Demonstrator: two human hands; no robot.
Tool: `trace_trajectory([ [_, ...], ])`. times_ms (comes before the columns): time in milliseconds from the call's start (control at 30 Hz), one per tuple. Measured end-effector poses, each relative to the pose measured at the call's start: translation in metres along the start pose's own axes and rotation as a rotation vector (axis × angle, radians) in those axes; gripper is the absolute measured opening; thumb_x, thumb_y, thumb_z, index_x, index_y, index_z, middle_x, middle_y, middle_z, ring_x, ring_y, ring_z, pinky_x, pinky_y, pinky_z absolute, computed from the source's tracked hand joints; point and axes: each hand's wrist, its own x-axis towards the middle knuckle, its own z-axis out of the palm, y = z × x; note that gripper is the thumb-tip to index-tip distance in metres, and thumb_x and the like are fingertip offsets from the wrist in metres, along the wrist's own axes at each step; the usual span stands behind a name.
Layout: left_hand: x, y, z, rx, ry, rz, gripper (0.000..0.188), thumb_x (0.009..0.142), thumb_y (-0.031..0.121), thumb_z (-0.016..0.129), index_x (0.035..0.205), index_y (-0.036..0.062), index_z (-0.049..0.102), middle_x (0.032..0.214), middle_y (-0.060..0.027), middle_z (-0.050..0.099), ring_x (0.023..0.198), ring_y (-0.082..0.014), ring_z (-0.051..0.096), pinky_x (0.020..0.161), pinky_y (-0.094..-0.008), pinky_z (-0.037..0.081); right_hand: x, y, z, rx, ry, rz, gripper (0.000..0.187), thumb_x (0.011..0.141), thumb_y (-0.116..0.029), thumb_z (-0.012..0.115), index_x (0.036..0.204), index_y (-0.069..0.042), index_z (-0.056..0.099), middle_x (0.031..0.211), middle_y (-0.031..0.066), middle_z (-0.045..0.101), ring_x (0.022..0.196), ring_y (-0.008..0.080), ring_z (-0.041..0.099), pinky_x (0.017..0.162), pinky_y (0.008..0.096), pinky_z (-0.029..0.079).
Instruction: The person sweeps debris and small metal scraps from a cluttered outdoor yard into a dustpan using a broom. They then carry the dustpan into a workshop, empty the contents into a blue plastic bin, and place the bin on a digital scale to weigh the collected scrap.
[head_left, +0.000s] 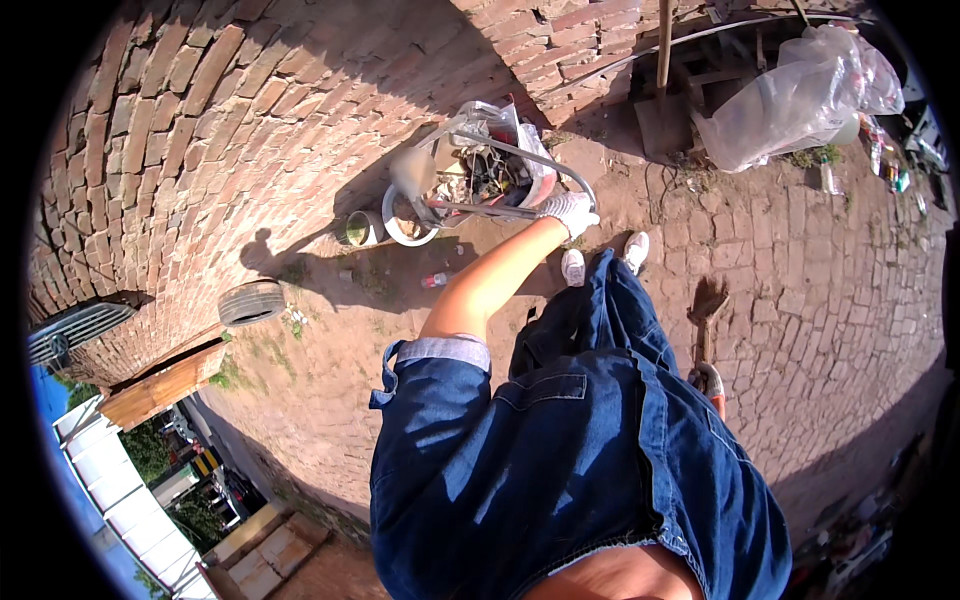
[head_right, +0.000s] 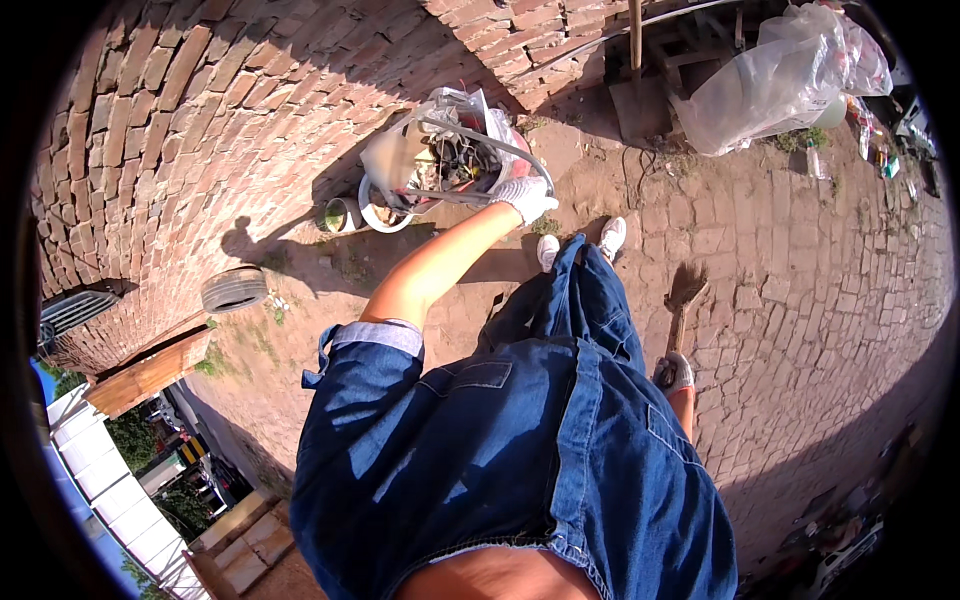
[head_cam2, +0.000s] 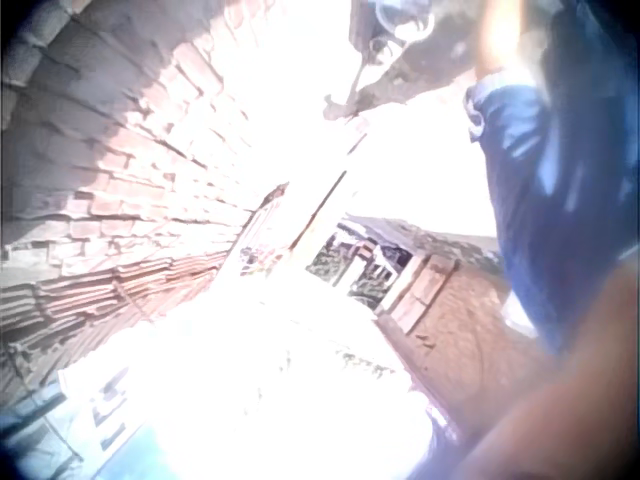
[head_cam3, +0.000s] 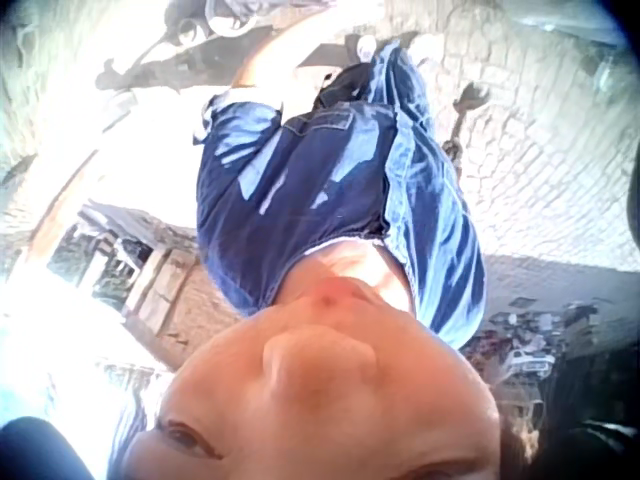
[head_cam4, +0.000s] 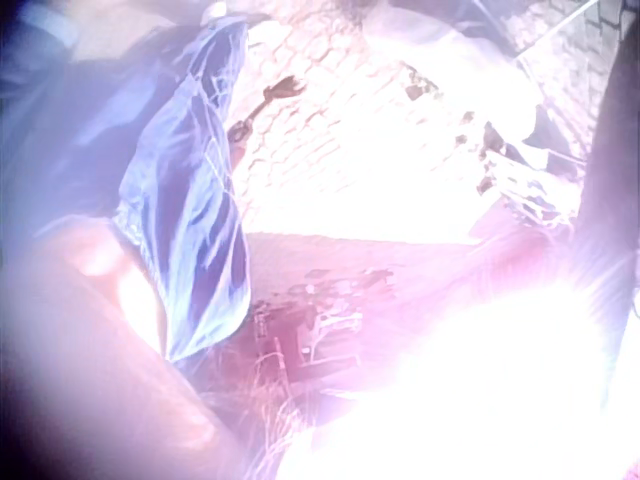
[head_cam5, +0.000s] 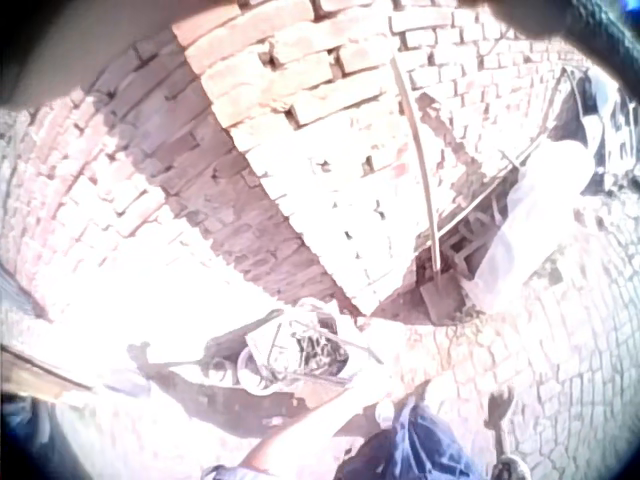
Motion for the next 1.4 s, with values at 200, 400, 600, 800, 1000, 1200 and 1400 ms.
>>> trace_trajectory([
  [200,0.043,0.020,-0.041,0.064,-0.151,-0.077,0.041,0.079,0.037,0.056,0.101,0.0033,0.066,0.106,-0.0183,0.063,0.096,-0.0324,0.062,0.086,-0.0416,0.048,0.004,-0.024,0.048,0.047,0.222,-0.047,0.021,0.080,-0.013,0.061,0.064,-0.012,0.047,0.055,0.0018,0.051,0.046,0.0125,0.051,0.041,0.0219,0.044],
  [400,0.043,0.005,-0.022,0.068,-0.139,-0.008,0.038,0.076,0.037,0.061,0.100,0.0083,0.066,0.105,-0.0174,0.063,0.094,-0.0328,0.062,0.082,-0.0441,0.048,0.023,-0.059,0.058,-0.046,0.041,-0.021,0.015,0.080,-0.014,0.060,0.074,-0.011,0.046,0.058,0.0038,0.051,0.044,0.0152,0.050,0.040,0.0252,0.047],
  [600,0.014,0.009,-0.003,0.229,-0.265,-0.103,0.037,0.075,0.032,0.064,0.099,0.0040,0.066,0.097,-0.0166,0.066,0.091,-0.0316,0.064,0.078,-0.0430,0.051,0.025,-0.096,0.101,-0.292,0.103,-0.096,0.015,0.080,-0.017,0.061,0.073,-0.011,0.049,0.058,0.0030,0.052,0.044,0.0138,0.049,0.041,0.0232,0.046],
  [800,-0.053,-0.032,-0.056,0.315,-0.303,-0.083,0.036,0.070,0.034,0.067,0.092,0.0061,0.068,0.091,-0.0168,0.067,0.085,-0.0320,0.065,0.074,-0.0439,0.051,0.033,-0.120,0.137,-0.404,0.001,0.012,0.021,0.078,-0.016,0.063,0.068,-0.012,0.044,0.055,0.0024,0.050,0.045,0.0134,0.050,0.041,0.0239,0.047],
  [1000,-0.177,-0.092,-0.175,0.364,-0.162,-0.139,0.051,0.066,0.055,0.067,0.080,0.0062,0.067,0.077,-0.0175,0.065,0.075,-0.0341,0.063,0.069,-0.0435,0.049,0.020,-0.104,0.194,-0.631,0.135,-0.066,0.021,0.077,-0.017,0.062,0.068,-0.011,0.044,0.055,0.0031,0.048,0.039,0.0122,0.045,0.035,0.0224,0.039],
  [1200,-0.233,-0.153,-0.223,0.211,-0.148,-0.142,0.038,0.063,0.042,0.075,0.082,0.0105,0.067,0.075,-0.0092,0.066,0.072,-0.0282,0.063,0.066,-0.0380,0.047,0.000,-0.077,0.246,-0.868,0.135,-0.142,0.019,0.078,-0.014,0.060,0.070,-0.010,0.043,0.057,0.0051,0.049,0.039,0.0117,0.043,0.034,0.0235,0.035],
  [1400,-0.248,-0.170,-0.244,-0.045,0.051,-0.134,0.040,0.057,0.040,0.078,0.067,0.0080,0.057,0.063,-0.0084,0.058,0.063,-0.0259,0.058,0.061,-0.0385,0.044,0.011,-0.038,0.310,-0.961,0.154,-0.235,0.021,0.076,-0.014,0.063,0.067,-0.008,0.045,0.054,0.0041,0.047,0.039,0.0126,0.043,0.036,0.0254,0.038],
])
